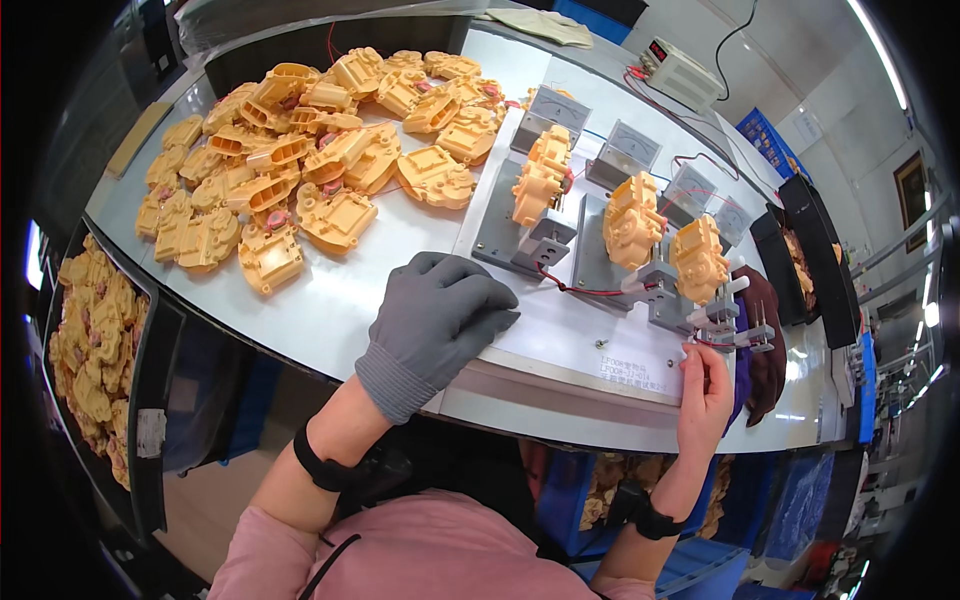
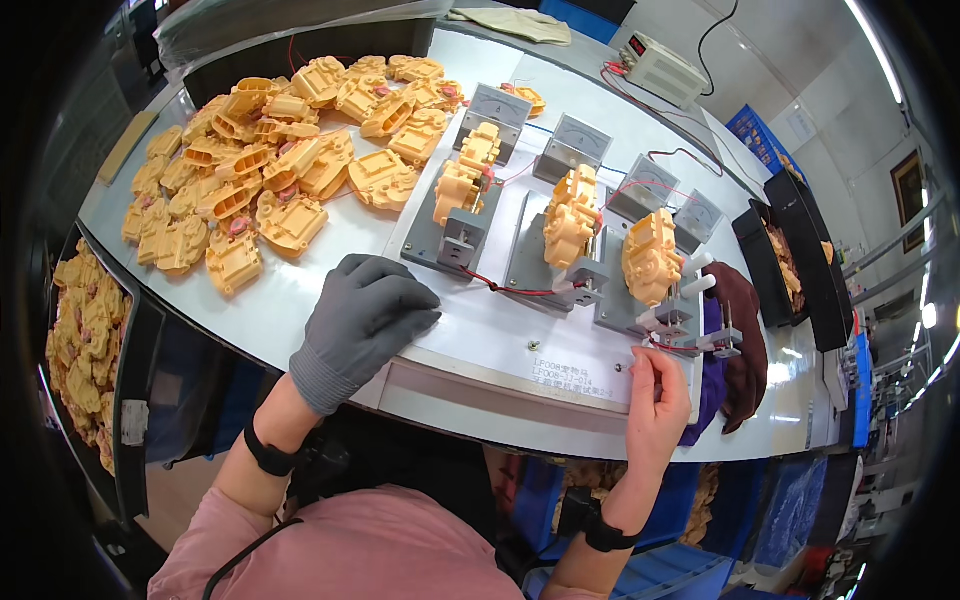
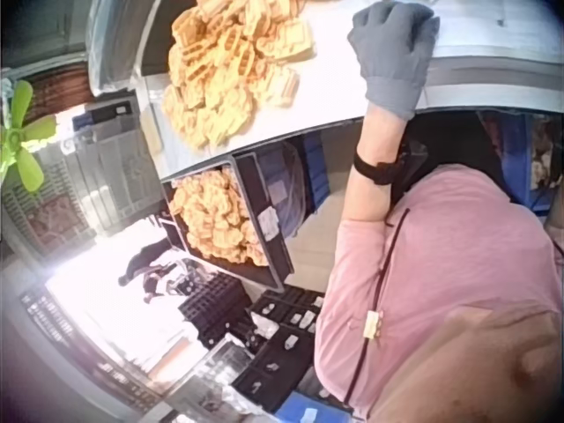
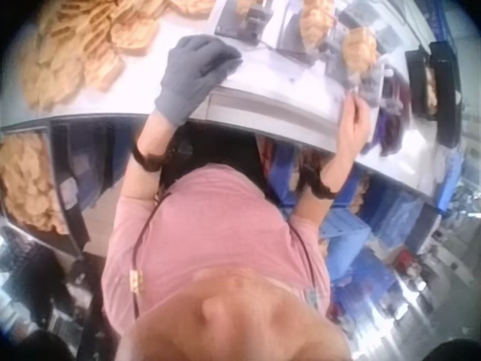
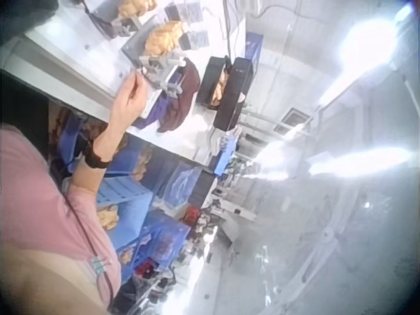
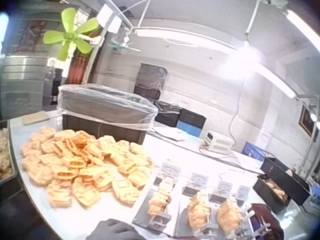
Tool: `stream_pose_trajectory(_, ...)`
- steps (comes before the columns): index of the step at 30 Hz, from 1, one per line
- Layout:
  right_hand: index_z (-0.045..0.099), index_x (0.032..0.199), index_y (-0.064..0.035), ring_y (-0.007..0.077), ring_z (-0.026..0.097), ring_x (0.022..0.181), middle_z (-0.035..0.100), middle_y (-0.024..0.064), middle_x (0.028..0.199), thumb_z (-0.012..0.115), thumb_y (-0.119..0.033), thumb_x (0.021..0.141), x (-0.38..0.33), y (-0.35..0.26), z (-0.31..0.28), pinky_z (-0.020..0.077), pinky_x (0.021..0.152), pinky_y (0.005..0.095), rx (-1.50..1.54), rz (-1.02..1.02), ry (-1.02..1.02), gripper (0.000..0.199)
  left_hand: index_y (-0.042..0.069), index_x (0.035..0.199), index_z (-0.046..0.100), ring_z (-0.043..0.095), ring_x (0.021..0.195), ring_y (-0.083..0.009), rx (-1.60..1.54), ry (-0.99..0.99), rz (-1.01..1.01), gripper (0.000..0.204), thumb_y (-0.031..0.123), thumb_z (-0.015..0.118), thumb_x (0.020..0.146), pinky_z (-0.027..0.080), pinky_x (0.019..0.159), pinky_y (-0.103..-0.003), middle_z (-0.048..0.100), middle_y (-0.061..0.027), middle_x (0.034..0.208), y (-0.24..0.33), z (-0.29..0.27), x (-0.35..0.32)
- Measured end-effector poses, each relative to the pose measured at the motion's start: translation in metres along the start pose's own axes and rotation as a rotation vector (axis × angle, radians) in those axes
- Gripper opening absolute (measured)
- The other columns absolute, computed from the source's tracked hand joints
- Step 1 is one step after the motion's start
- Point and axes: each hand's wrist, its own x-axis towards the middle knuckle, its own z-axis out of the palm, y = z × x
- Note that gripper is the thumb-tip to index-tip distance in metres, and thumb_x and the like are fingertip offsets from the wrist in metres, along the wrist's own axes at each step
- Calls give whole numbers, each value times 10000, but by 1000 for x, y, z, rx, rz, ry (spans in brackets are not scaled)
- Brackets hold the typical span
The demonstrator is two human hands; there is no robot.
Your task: Testing orange plastic toy components using an electrical testing fixture at a factory workbench.
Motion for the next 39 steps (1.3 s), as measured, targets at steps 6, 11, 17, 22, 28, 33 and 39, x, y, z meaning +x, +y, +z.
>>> stream_pose_trajectory(6, 673, 1077, 5, 81, 544, 843, 611, 3, 909, 600, -176, 1023, -1, -1, -1, 434, 785, 220, 9, 23, -17, 203, 180, 927, 724, 627, 931, -287, 21, 14, 9, 139, 285, 761, 844, 476, 809, -409, 681, -16, 926, -1, 0, 1)
stream_pose_trajectory(11, 672, 1081, 9, 79, 543, 844, 611, 1, 911, 599, -181, 1026, 0, 0, -1, 434, 787, 218, -12, 12, -20, 211, 180, 925, 724, 626, 934, -279, 37, 27, 26, 140, 284, 763, 839, 480, 814, -404, 679, -10, 924, -2, 1, 1)
stream_pose_trajectory(17, 673, 1080, 9, 78, 542, 844, 609, -2, 911, 599, -189, 1028, 0, 1, -1, 433, 786, 215, 3, 22, -25, 217, 177, 921, 723, 623, 929, -273, 50, 22, 29, 140, 283, 763, 839, 481, 812, -399, 675, -8, 918, -2, 1, 1)
stream_pose_trajectory(22, 673, 1078, 7, 77, 539, 842, 605, -5, 906, 598, -189, 1028, -1, 2, -1, 431, 785, 215, -1, 21, -17, 217, 176, 917, 722, 622, 920, -272, 63, 31, 30, 135, 278, 764, 839, 477, 795, -394, 671, -10, 910, -2, 2, 0)
stream_pose_trajectory(28, 686, 1063, 11, 92, 561, 817, 641, 17, 911, 617, -154, 1006, 0, 2, 0, 449, 759, 234, 18, 6, 5, 188, 122, 924, 727, 599, 947, -295, 37, -17, 1, 122, 192, 764, 832, 485, 856, -399, 668, -67, 930, 0, 0, 0)
stream_pose_trajectory(33, 680, 1060, 11, 91, 563, 825, 641, 16, 912, 614, -156, 1010, -1, 2, 0, 449, 763, 231, 56, 22, 2, 187, 115, 917, 719, 604, 924, -311, 55, -5, 5, 96, 184, 740, 853, 485, 832, -410, 666, -81, 912, 2, 0, 3)
stream_pose_trajectory(39, 676, 1069, 15, 89, 564, 831, 641, 17, 911, 612, -155, 1012, 0, 4, 0, 452, 773, 232, 42, 11, 3, 191, 106, 910, 707, 605, 898, -323, 74, 3, -1, 107, 200, 730, 865, 480, 806, -422, 666, -85, 904, 4, 0, 4)
